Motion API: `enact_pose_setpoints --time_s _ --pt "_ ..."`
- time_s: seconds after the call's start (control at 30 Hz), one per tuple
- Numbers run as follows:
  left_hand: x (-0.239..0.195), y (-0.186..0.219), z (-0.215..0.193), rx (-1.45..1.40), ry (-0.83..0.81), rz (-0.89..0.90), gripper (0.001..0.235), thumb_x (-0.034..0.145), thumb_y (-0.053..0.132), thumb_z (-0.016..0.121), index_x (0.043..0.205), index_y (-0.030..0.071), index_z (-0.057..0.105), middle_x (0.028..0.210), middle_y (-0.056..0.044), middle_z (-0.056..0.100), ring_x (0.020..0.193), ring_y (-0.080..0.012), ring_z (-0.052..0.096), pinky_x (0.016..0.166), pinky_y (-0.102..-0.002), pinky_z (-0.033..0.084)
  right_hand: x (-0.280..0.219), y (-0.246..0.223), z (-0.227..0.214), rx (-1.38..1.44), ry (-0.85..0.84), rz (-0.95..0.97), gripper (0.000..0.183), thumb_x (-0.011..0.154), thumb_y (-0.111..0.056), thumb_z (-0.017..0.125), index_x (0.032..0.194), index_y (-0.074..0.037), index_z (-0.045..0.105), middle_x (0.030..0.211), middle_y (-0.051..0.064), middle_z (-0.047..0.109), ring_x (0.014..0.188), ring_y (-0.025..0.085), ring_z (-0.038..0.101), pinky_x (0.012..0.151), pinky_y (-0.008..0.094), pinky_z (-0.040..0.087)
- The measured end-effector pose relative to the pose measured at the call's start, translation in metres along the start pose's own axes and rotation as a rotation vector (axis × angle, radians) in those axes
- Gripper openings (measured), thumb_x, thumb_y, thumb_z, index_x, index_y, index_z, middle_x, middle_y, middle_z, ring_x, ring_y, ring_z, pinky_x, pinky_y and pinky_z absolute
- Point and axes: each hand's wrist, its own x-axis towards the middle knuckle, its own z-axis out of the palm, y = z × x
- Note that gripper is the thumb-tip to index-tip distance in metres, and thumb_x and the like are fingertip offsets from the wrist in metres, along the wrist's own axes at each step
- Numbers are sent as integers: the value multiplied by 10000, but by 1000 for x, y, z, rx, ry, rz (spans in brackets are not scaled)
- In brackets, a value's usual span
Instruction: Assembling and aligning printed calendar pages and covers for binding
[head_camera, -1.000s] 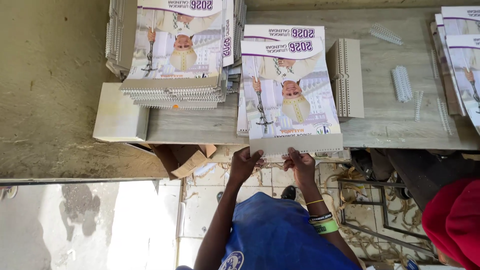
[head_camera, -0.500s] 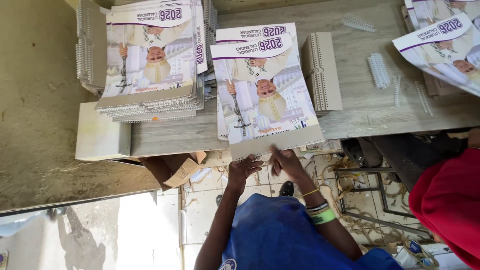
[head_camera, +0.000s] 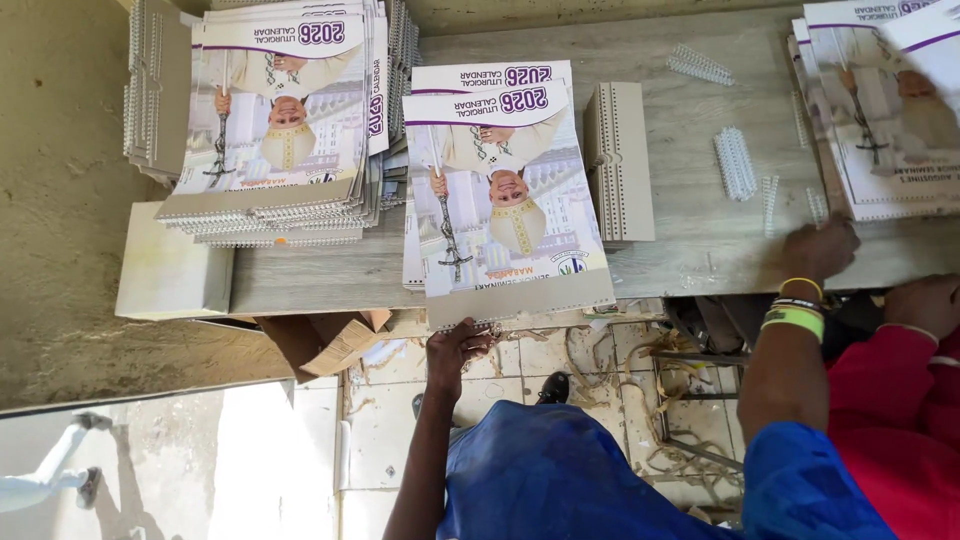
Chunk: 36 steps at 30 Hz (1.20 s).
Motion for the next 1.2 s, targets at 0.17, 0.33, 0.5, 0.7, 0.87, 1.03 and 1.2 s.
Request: enact_pose_setpoints --time_s 0.17,0.33,0.5,0.7,0.87,1.03,1.2 --pt "1 -10 -1 -23 5 43 231 971 204 726 1023 -19 757 826 -227 791 737 -294 778 662 -364 593 39 43 37 -326 -7 -22 146 982 -186 804 1043 -68 865 1090 190 791 1034 419 647 848 518 505" --pt "5 -13 -1 -36 56 7 200 971 204 726 1028 14 754 917 -221 815 777 -295 796 649 -346 588 51 36 37 761 -12 82 417 1049 -36 894 800 -164 584 799 -105 517 766 50 503 645 348 498" --pt "11 -15 -3 14 56 -5 215 973 193 708 1050 -4 745 930 -201 808 820 -301 806 657 -348 586 0 -77 -42 1365 -406 -29 282 992 -111 904 1213 -75 733 926 0 648 780 65 575 719 237 494" --pt "17 -25 -14 -51 24 22 209 999 163 711 1052 -37 737 933 -242 805 783 -316 810 643 -375 635 -44 -89 60 547 -713 -259 337 873 -31 708 1191 -125 767 1020 106 765 919 262 723 685 372 549" --pt "14 -27 -11 -116 13 72 195 993 95 750 951 -95 734 886 -298 779 775 -402 831 628 -454 679 -53 -71 97 162 -578 -293 610 770 -309 951 1303 -82 761 1098 178 767 1009 410 757 798 523 624" --pt "17 -22 -10 -34 0 41 251 998 183 754 939 -60 765 940 -250 816 755 -309 826 628 -369 662 -49 -109 65 156 -369 -406 286 941 -259 823 1212 -175 790 973 86 633 945 402 729 806 526 627" --pt "9 -17 -7 -11 8 67 289 987 207 778 922 -74 765 946 -269 817 752 -319 827 636 -383 665 -78 -181 43 172 -320 -559 175 1017 -219 835 1172 -137 835 944 152 666 938 406 727 816 530 624"
